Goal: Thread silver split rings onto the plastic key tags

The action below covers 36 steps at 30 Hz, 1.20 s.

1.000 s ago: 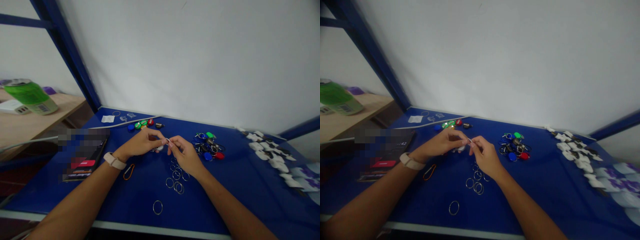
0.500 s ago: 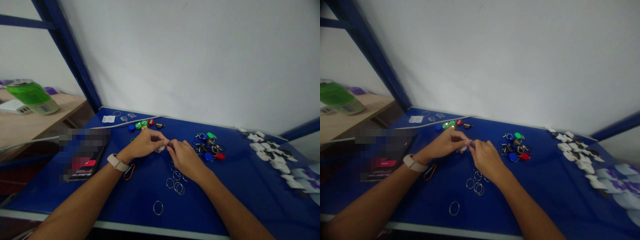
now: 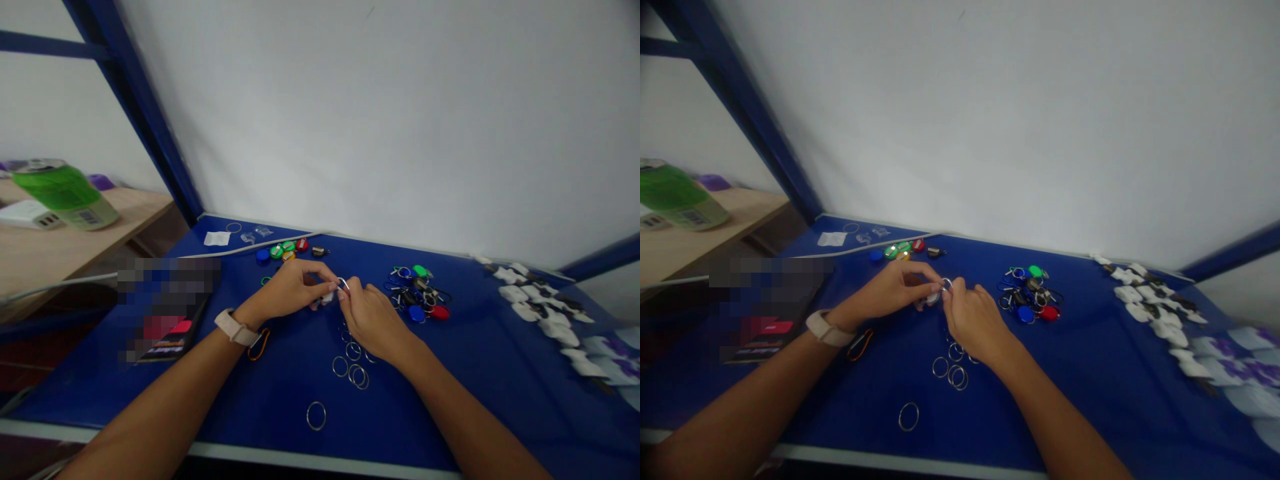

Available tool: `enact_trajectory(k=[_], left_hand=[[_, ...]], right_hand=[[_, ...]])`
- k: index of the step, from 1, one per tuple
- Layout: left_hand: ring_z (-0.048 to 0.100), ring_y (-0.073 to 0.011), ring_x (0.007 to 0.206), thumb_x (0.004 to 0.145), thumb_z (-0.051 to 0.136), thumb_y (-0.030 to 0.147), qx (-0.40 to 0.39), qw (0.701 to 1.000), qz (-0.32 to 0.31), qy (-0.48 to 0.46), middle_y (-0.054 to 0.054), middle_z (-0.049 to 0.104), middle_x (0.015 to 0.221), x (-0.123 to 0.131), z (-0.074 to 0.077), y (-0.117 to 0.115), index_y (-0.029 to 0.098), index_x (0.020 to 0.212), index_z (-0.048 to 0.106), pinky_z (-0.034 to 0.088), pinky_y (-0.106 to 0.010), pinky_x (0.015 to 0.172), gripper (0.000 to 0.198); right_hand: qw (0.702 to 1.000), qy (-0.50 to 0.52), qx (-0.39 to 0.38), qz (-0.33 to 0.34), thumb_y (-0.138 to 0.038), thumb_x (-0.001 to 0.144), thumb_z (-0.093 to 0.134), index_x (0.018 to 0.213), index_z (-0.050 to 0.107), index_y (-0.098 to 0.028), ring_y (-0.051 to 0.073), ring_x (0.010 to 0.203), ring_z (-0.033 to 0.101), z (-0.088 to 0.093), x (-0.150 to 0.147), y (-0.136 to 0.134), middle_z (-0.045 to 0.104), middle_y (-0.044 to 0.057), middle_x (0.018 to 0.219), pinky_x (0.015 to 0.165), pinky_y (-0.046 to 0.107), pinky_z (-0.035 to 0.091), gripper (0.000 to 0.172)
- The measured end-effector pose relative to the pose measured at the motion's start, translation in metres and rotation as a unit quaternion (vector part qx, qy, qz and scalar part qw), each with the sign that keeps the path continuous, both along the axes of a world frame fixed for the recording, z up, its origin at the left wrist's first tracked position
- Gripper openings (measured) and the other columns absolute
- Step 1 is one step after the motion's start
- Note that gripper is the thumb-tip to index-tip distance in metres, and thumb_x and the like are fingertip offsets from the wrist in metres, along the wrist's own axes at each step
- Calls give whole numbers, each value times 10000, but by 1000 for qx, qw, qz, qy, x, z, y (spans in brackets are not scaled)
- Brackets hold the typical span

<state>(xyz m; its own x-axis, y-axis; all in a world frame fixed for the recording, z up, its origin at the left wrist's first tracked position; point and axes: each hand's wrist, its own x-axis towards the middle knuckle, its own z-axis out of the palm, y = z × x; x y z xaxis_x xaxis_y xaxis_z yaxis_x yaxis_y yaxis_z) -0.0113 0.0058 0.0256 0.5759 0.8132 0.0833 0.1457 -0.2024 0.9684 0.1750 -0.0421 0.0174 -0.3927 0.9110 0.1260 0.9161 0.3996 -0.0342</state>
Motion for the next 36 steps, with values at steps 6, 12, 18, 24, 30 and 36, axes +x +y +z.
enact_trajectory(k=[6,12,18,24,30,36], left_hand=[[661,-115,640,848,698,227,67,997,25,3,-44,730,779,2,-1,-3,125,854,709,526,-220,586,102],[672,-136,782,851,704,171,149,989,17,4,-40,733,832,5,-6,-3,153,828,733,529,-263,727,41],[636,-133,772,839,732,178,214,976,34,-18,-40,703,830,7,-5,-4,159,813,744,516,-265,716,35],[636,-133,760,847,731,192,233,971,51,-28,-43,707,820,8,-4,-6,170,829,758,522,-261,687,39],[643,-127,759,862,698,167,243,966,78,-24,-44,718,837,9,-6,-6,170,848,747,535,-254,693,51],[645,-127,740,855,685,141,246,966,83,-20,-50,713,825,10,-7,-8,158,855,747,547,-257,692,64]], right_hand=[[998,47,-18,-32,-266,1043,236,945,421,-174,251,680,644,0,1,0,668,104,767,628,319,328,228],[993,100,-38,-56,-291,1035,230,923,381,-198,251,685,618,-1,0,-1,636,96,766,600,307,298,210],[977,191,-81,-56,-314,1030,228,883,344,-225,191,582,538,0,2,-2,568,32,698,565,287,273,207],[954,279,-109,-28,-375,1036,231,825,346,-240,165,550,500,2,5,-2,526,-6,657,547,279,290,276],[942,311,-122,-19,-399,1039,242,796,357,-239,154,546,475,3,6,-1,490,-21,630,543,279,305,313],[940,315,-131,-22,-404,1041,244,801,371,-237,154,553,471,2,7,-1,474,-29,632,553,285,302,319]])
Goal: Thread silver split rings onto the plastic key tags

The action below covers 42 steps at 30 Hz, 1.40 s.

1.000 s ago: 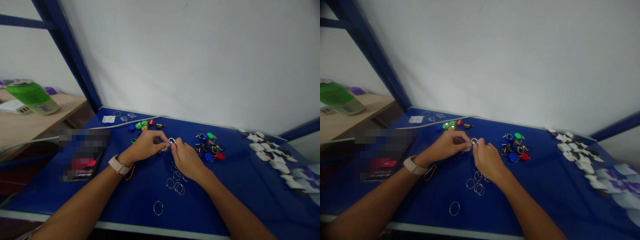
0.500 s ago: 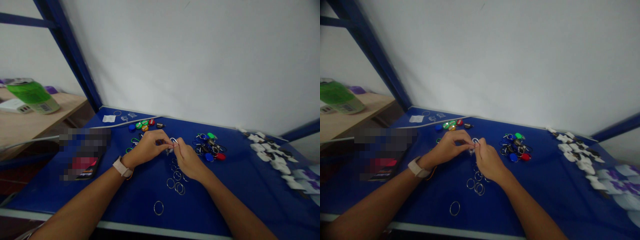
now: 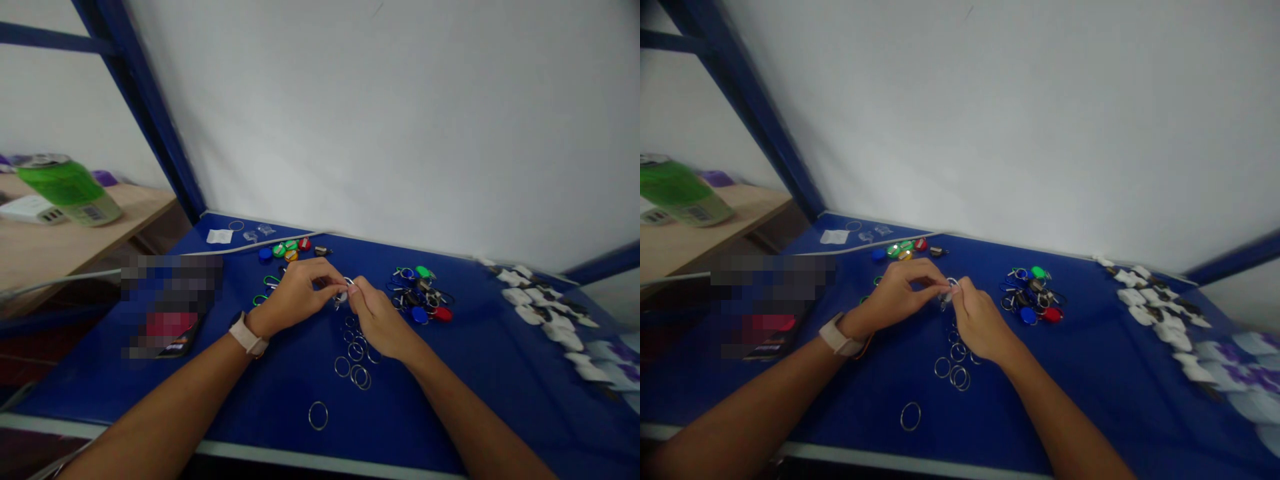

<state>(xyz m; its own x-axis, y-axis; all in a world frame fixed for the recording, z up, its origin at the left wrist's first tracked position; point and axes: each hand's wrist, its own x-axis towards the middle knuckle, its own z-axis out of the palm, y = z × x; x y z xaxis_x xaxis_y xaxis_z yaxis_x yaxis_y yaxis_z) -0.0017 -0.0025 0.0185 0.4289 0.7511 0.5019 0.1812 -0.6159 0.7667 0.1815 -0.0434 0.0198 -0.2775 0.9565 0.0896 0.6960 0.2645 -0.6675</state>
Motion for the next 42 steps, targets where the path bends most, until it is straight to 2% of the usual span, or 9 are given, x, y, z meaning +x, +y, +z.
enact_trajectory(k=[8,16,18,24,28,36,42], left_hand=[[636,-128,702,858,686,195,-26,1000,4,3,-49,703,799,2,1,-3,159,857,743,552,-259,669,66],[682,-142,714,891,648,189,-84,995,-44,-25,-76,734,832,-1,1,0,137,900,746,567,-273,682,111],[680,-137,703,903,630,173,-63,997,-41,-16,-67,729,818,-2,2,0,139,914,740,562,-270,678,116],[660,-156,813,918,600,106,79,995,-3,57,-61,733,861,-2,6,0,147,939,730,534,-313,795,138],[642,-162,884,952,547,106,128,989,-15,72,-74,711,937,-2,4,-1,144,995,699,536,-318,825,163],[621,-164,932,973,473,76,191,969,-9,157,-93,637,1018,-10,0,1,129,1102,654,545,-314,842,229],[621,-159,922,966,510,98,172,979,16,110,-62,680,959,-9,1,5,145,999,663,524,-315,867,163]], right_hand=[[1000,-1,3,1,-387,1044,257,793,389,-233,153,573,487,1,1,1,494,-24,650,569,286,315,322],[1000,-5,7,8,-388,1047,265,794,389,-233,144,555,480,1,2,0,490,-31,638,555,280,308,323],[1000,-10,7,7,-387,1048,263,794,392,-231,144,551,481,2,2,0,491,-33,633,556,281,306,325],[1000,-21,5,1,-388,1045,265,809,407,-228,152,568,496,2,3,0,496,-28,635,567,288,300,318],[1000,-13,2,-2,-389,1044,263,790,400,-230,153,567,497,1,3,1,498,-26,628,563,286,305,330],[1000,-2,-10,2,-379,1032,274,768,405,-229,146,568,478,4,-2,-1,502,-23,647,556,281,316,330],[1000,25,-6,-17,-399,1020,332,749,406,-227,143,565,475,3,2,1,468,-42,601,560,271,303,329]])
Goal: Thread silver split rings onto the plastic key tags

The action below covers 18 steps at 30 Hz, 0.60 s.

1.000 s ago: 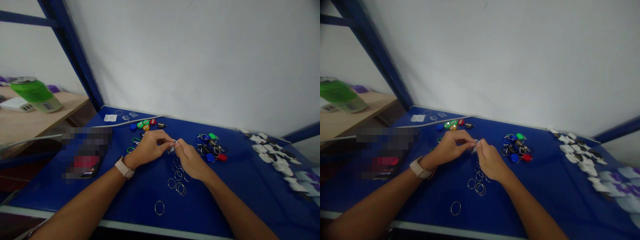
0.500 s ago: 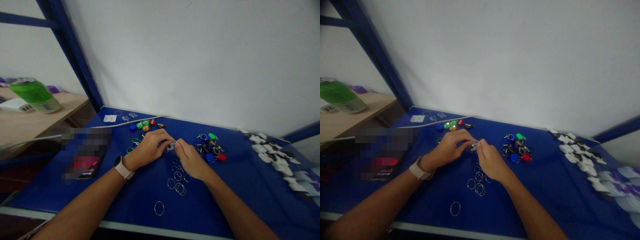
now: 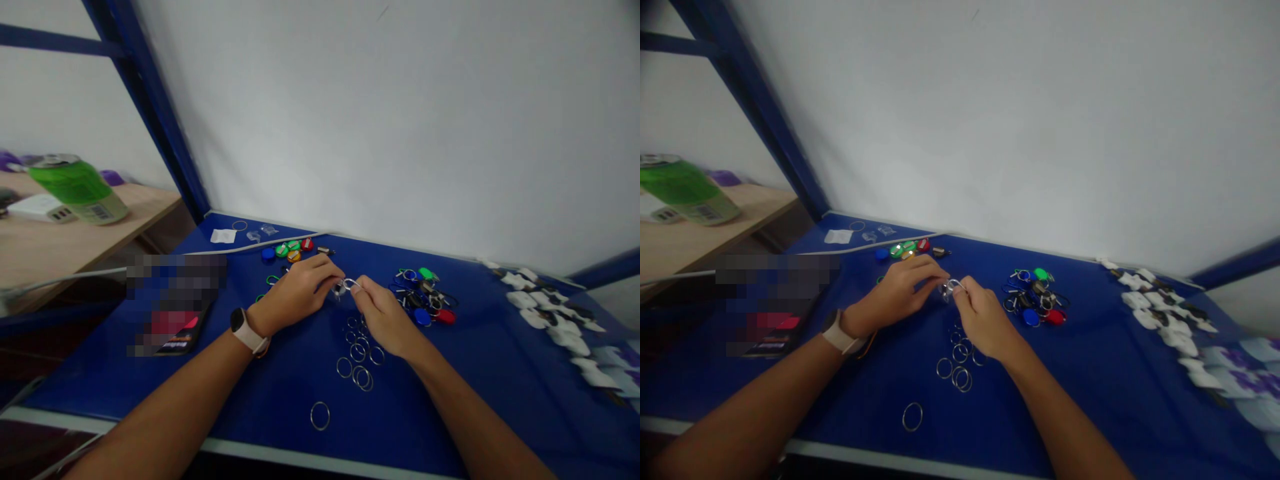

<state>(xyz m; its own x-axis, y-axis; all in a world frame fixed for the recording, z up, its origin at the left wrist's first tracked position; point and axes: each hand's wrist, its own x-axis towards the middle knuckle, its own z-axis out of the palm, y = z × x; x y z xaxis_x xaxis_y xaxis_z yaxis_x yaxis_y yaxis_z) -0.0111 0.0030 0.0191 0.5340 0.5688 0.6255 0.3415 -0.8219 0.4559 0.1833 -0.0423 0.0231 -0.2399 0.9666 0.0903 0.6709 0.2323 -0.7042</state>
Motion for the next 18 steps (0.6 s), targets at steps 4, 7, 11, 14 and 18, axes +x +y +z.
enact_trajectory(k=[4,7,11,14,18], left_hand=[[629,-168,906,960,510,105,-36,999,-6,40,-67,677,954,-1,-4,2,149,1000,665,520,-320,848,166],[632,-182,929,953,513,114,-44,997,4,58,-77,674,973,-2,-6,2,149,1023,665,513,-337,866,170],[626,-182,913,934,538,144,-24,998,25,43,-75,680,949,-1,-1,0,146,991,663,499,-332,853,138],[610,-158,787,892,564,151,-25,999,16,22,-43,669,815,1,14,-8,150,853,653,491,-303,762,97],[529,-93,553,851,618,172,-119,991,-59,32,23,578,600,-10,45,-36,146,687,606,444,-230,568,166]], right_hand=[[999,-43,12,2,-381,1010,378,787,449,-222,151,570,493,-1,3,4,491,-41,601,564,267,282,283],[997,-73,22,-12,-375,1005,394,795,484,-217,158,579,505,-5,4,7,517,-29,614,573,270,285,278],[993,-106,31,-34,-345,999,400,835,541,-207,164,580,525,-13,5,12,565,-8,642,587,274,304,256],[991,-121,29,-52,-319,988,421,886,566,-198,168,600,551,-17,7,15,603,11,677,600,274,320,215],[988,-129,35,-71,-291,981,430,981,581,-184,174,624,578,-19,9,17,635,27,710,613,275,329,186]])
